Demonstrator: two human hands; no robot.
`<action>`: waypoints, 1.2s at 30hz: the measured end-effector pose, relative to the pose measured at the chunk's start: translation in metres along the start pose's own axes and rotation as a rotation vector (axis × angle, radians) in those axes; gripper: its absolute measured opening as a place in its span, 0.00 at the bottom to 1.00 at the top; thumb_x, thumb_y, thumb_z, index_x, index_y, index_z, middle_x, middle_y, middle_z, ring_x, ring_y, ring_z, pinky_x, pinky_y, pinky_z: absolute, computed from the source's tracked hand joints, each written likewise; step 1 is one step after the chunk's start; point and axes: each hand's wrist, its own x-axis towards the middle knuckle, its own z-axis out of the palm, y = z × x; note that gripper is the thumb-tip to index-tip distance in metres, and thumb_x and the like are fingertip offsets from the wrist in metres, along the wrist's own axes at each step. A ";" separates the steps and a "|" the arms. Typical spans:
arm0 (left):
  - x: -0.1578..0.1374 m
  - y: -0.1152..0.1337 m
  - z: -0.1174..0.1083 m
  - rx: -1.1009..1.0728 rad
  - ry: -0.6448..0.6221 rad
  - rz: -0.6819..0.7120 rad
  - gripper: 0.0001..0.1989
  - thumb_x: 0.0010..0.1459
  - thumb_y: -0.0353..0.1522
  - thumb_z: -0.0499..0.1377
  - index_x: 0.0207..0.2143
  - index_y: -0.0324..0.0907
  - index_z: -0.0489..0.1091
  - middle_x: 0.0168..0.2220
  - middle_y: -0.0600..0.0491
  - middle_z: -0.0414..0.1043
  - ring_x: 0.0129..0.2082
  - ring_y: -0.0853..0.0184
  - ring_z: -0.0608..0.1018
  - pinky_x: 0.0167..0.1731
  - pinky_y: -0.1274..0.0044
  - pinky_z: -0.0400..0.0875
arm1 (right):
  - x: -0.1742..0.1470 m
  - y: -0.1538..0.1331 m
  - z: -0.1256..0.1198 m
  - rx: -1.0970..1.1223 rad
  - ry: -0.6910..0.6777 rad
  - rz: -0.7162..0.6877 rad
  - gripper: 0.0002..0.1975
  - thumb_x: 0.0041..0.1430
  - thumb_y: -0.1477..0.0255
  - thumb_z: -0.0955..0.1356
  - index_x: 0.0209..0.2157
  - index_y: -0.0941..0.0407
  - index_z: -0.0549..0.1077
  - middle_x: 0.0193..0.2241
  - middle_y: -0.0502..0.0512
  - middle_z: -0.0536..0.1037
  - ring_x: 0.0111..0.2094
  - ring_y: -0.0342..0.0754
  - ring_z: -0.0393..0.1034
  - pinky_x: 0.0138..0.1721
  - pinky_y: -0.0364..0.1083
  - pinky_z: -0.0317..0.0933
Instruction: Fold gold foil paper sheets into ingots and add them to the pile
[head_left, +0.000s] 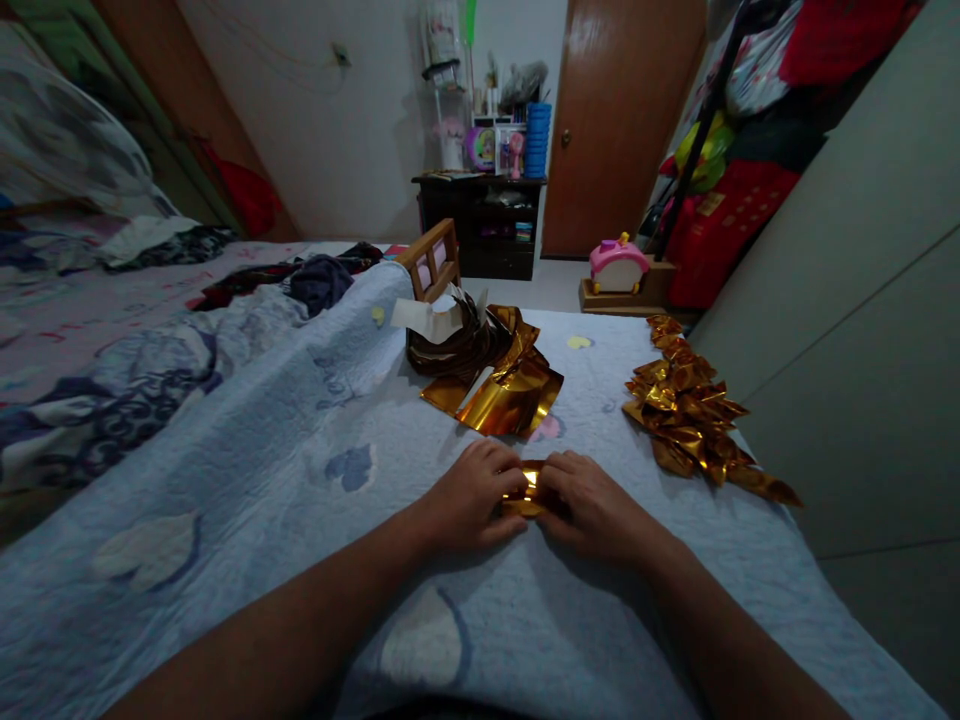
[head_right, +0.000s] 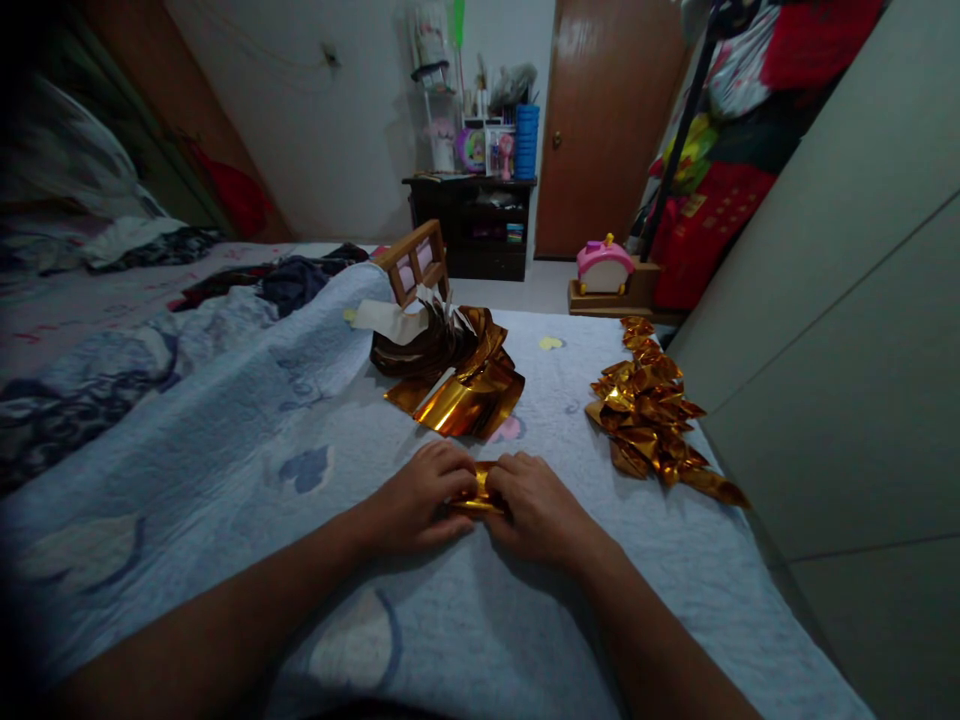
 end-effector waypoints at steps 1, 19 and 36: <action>0.000 0.000 0.000 0.012 0.030 0.033 0.10 0.61 0.35 0.63 0.44 0.41 0.73 0.43 0.48 0.73 0.43 0.59 0.72 0.46 0.67 0.66 | 0.000 0.001 0.000 -0.015 0.001 0.006 0.03 0.58 0.79 0.69 0.35 0.58 0.73 0.35 0.55 0.76 0.38 0.50 0.67 0.42 0.49 0.59; -0.003 0.001 0.004 -0.018 0.251 0.027 0.14 0.70 0.31 0.54 0.33 0.40 0.76 0.30 0.51 0.74 0.29 0.69 0.75 0.30 0.79 0.68 | 0.001 0.015 0.005 -0.161 0.219 -0.194 0.07 0.67 0.75 0.68 0.39 0.53 0.80 0.33 0.54 0.77 0.36 0.49 0.67 0.40 0.49 0.56; -0.004 -0.003 -0.007 -0.054 0.333 -0.091 0.11 0.69 0.31 0.55 0.35 0.40 0.77 0.32 0.51 0.75 0.31 0.69 0.78 0.31 0.80 0.73 | -0.012 0.035 -0.030 -0.015 0.361 -0.025 0.10 0.69 0.71 0.65 0.44 0.56 0.77 0.39 0.60 0.78 0.41 0.54 0.70 0.43 0.52 0.64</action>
